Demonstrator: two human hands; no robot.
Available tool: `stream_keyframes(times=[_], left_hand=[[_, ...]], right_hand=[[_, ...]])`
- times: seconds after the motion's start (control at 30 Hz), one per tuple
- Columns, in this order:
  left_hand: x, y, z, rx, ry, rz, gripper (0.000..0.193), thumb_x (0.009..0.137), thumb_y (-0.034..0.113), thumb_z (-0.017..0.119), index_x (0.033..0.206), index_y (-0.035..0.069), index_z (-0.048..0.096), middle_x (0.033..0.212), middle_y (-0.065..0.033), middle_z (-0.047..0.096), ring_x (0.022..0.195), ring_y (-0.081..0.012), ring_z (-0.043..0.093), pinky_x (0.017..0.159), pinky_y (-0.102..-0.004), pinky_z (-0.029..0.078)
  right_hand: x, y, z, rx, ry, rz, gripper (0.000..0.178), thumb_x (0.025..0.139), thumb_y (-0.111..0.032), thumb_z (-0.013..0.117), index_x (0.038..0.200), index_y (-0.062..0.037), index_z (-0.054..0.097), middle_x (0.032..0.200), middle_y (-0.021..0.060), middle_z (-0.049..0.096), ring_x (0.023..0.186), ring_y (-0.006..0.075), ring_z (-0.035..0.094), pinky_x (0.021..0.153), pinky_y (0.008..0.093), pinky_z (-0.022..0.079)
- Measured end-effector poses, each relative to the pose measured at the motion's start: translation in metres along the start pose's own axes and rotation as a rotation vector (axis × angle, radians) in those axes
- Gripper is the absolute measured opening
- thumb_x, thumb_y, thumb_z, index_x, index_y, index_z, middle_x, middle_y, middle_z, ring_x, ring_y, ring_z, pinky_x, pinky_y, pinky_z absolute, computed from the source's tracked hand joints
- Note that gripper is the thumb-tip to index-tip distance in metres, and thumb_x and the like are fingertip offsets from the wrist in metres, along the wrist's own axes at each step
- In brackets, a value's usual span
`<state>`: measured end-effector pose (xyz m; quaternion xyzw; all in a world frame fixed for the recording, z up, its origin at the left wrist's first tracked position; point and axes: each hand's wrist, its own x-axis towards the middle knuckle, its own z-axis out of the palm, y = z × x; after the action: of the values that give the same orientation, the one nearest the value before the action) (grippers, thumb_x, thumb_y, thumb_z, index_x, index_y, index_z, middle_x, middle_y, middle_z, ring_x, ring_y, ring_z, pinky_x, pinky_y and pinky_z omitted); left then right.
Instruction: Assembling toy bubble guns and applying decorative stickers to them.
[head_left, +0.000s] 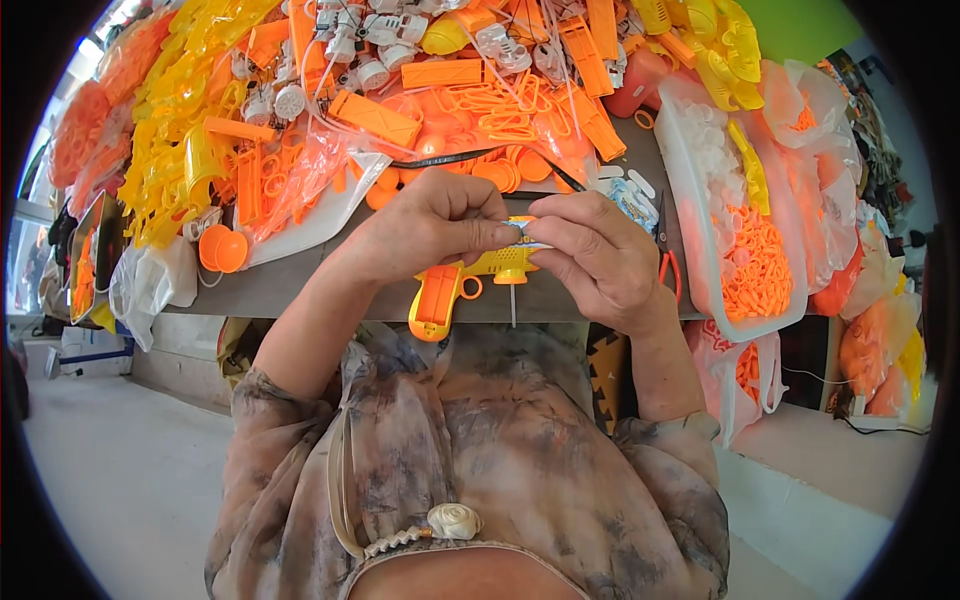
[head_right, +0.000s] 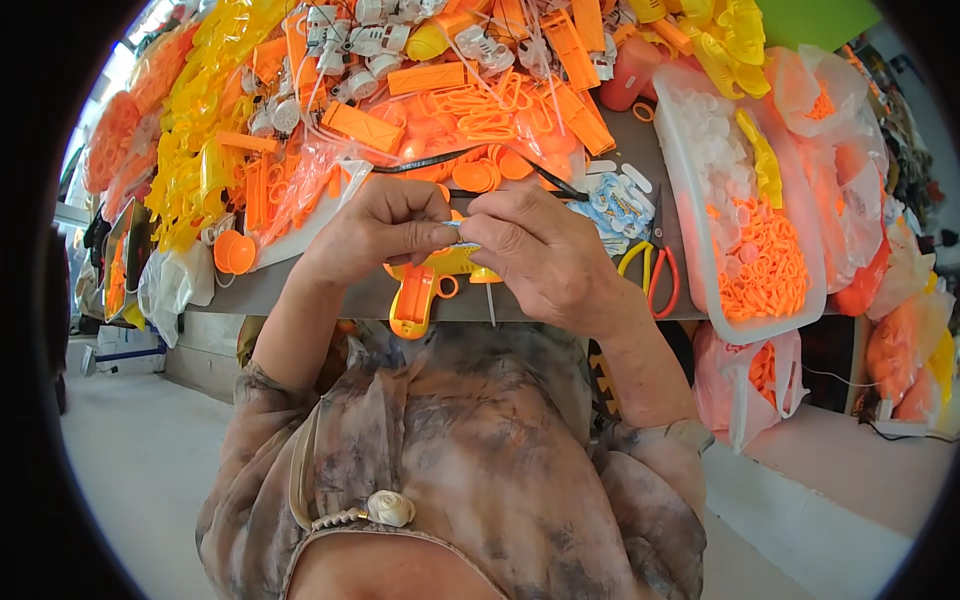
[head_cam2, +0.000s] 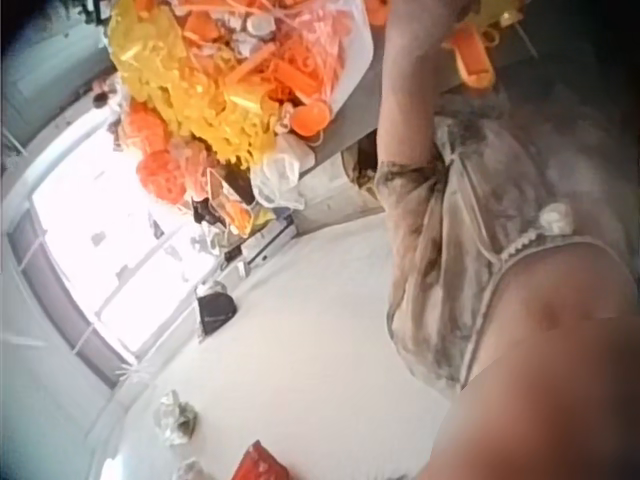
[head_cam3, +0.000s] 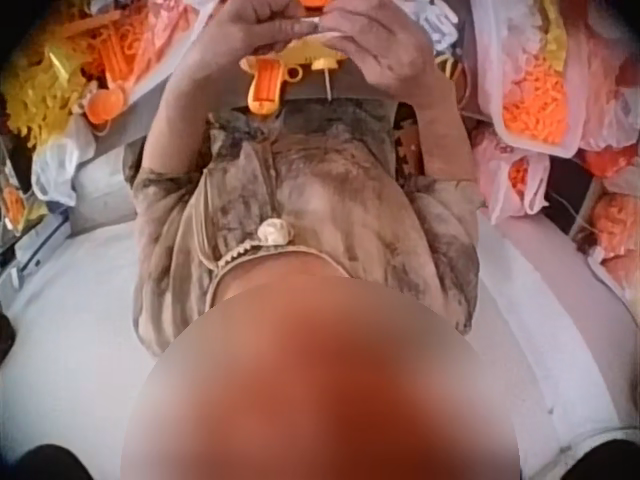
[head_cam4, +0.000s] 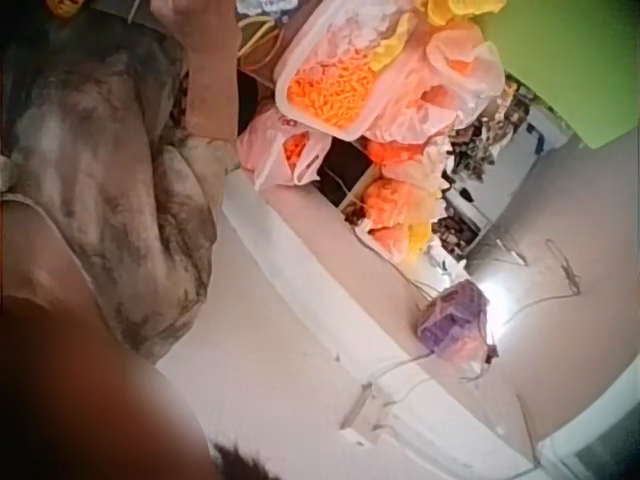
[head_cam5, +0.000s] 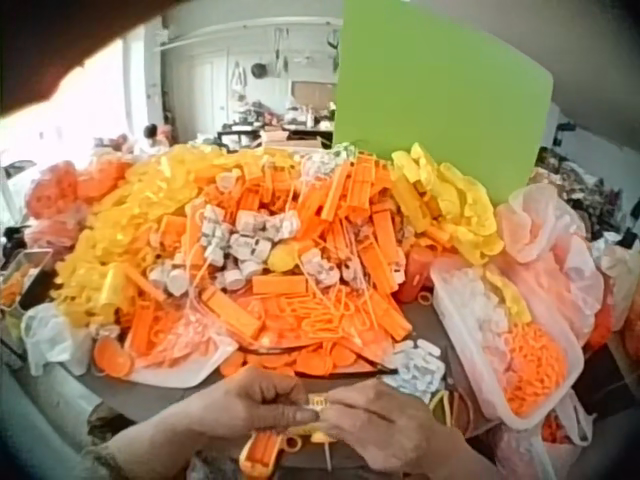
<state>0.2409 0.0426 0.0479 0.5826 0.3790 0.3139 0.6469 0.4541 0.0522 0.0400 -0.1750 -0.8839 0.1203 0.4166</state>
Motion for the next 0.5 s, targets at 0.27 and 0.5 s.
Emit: stream_keyframes(times=[0.27, 0.5], left_hand=[[-0.007, -0.007, -0.013, 0.099, 0.078, 0.022, 0.021, 0.084, 0.017, 0.068, 0.075, 0.000, 0.058, 0.060, 0.0030, 0.050, 0.054, -0.0021, 0.044, 0.046, -0.0206, 0.033], [-0.047, -0.069, -0.018, 0.865, 0.483, 0.655, 0.019, 0.074, 0.009, 0.071, 0.089, 0.000, 0.063, 0.086, -0.0083, 0.062, 0.080, -0.0219, 0.060, 0.068, -0.0335, 0.048]], right_hand=[[-0.003, 0.007, 0.018, -0.121, 0.050, -0.055, 0.031, 0.068, 0.001, 0.073, 0.096, 0.0001, 0.061, 0.095, 0.0127, 0.063, 0.083, 0.0278, 0.062, 0.069, 0.0335, 0.051], [-0.037, 0.030, 0.037, -0.117, -0.054, 0.251, 0.037, 0.069, 0.001, 0.072, 0.104, -0.0038, 0.060, 0.094, 0.0101, 0.063, 0.088, 0.0260, 0.059, 0.074, 0.0337, 0.049]])
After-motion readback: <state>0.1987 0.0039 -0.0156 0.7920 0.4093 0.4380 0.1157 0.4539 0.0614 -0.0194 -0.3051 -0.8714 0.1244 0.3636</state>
